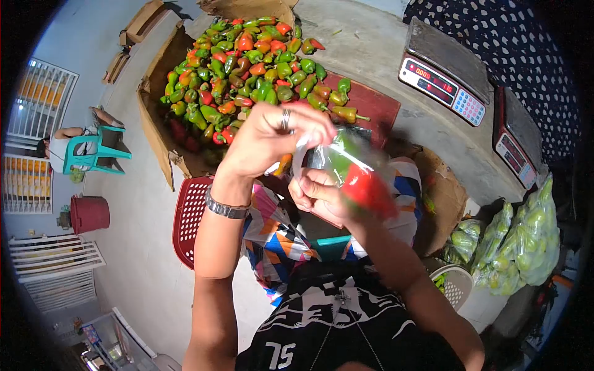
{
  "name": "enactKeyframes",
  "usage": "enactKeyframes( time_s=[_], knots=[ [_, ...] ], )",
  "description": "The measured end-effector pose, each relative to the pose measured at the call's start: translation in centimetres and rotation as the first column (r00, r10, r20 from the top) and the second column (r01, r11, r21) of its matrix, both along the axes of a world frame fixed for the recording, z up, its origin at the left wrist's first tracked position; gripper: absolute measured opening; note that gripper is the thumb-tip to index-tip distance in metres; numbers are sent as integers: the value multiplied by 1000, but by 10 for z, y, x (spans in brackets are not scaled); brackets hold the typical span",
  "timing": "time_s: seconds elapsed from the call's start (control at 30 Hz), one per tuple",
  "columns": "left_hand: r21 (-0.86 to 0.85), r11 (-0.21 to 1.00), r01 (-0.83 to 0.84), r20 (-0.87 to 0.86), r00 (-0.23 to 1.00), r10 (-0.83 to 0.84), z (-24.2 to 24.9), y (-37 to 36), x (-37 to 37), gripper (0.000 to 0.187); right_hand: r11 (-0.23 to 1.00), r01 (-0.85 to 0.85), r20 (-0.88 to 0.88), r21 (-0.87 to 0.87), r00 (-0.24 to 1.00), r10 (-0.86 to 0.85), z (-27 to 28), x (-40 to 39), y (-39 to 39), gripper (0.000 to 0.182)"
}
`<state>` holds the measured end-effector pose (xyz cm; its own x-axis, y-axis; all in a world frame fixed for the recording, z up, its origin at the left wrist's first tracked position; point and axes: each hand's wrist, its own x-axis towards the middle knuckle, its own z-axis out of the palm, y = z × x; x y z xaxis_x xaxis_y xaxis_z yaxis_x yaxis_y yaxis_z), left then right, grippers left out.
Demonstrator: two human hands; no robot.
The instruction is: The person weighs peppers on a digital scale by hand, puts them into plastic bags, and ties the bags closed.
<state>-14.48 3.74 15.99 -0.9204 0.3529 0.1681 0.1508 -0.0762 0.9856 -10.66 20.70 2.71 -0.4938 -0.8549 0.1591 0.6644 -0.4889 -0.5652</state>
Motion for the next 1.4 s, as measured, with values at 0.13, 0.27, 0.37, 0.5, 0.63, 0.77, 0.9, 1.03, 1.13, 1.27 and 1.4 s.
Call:
enactKeyframes(
  time_s=[0.13,0.27,0.37,0.5,0.63,0.77,0.9,1.03,1.13,1.27,1.4],
  knots=[
    [61,995,78,301,949,-93,-49,-28,-1,12,937,75,62,342,993,-102,-45,-21,20,17],
    [-506,807,-305,-189,952,242,-53,-17,-27,13,668,654,-437,354,748,-500,-18,-46,30,27],
    [-423,793,-440,-278,895,348,-39,45,-18,12,637,704,-301,315,710,-636,23,-3,9,31],
    [78,978,-193,-35,980,196,-27,39,0,12,898,441,13,2,897,-441,1,-2,12,28],
    [-91,992,-89,195,975,105,-39,-7,-7,10,830,343,49,441,914,-403,-15,-13,14,27],
    [-578,704,-414,-338,906,256,-37,9,-17,9,708,606,-381,363,790,-480,-11,-24,24,33],
    [-176,944,-280,-164,954,252,-23,37,2,11,881,471,80,49,877,-473,-1,-5,8,40],
    [41,999,-9,188,982,1,-40,-2,-2,7,910,348,-69,223,937,-342,0,-19,23,27],
    [-508,855,-104,-54,995,90,-26,-9,-14,10,828,466,-389,313,858,-336,1,-44,27,26],
    [-454,786,-419,-458,867,197,-8,28,6,12,634,714,-322,296,700,-638,25,-3,1,38],
    [235,965,-115,168,983,76,-35,18,32,5,899,437,-276,32,868,-413,3,3,5,40]
  ],
)
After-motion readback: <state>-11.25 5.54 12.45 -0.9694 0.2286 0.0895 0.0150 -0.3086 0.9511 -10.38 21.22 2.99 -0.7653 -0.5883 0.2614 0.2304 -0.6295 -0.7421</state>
